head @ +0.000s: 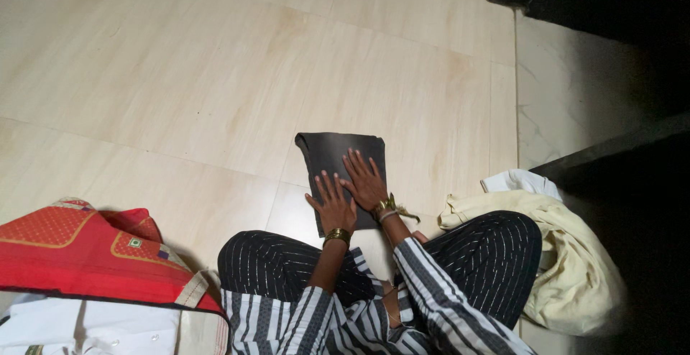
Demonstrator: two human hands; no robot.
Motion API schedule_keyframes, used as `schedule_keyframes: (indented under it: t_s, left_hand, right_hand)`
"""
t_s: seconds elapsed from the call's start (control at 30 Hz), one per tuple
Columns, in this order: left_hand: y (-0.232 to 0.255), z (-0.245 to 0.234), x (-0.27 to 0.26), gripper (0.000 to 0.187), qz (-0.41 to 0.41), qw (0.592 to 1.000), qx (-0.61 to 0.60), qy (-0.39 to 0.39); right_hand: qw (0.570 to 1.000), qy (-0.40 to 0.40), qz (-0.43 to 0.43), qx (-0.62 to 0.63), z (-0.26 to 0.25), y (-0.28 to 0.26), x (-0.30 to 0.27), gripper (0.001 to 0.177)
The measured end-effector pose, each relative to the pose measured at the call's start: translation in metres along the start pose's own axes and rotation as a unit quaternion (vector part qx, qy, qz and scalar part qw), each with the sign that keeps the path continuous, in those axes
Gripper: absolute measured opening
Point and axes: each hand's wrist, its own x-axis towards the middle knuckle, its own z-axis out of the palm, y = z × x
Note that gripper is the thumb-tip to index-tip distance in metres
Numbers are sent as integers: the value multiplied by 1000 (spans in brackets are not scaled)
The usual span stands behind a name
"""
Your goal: The person folds a white shirt and a pair of dark jeans by hand while sitting on the floor, placing the folded items into a red bag.
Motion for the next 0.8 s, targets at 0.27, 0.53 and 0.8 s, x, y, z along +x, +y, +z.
schedule_keyframes:
  t_s: [0.27,0.53,0.8]
  left_hand:
    - [2,0,-1,81,10,1000,4,3]
    - [1,-2,-1,79,8,1000,-11,14]
    - [2,-3,-2,78,4,1000,-2,21]
  right_hand:
    - [986,6,163,17,3,-22,-41,79]
    - [978,12,206,-16,5,23,46,87]
    - [977,17,212,0,6,42,71,91]
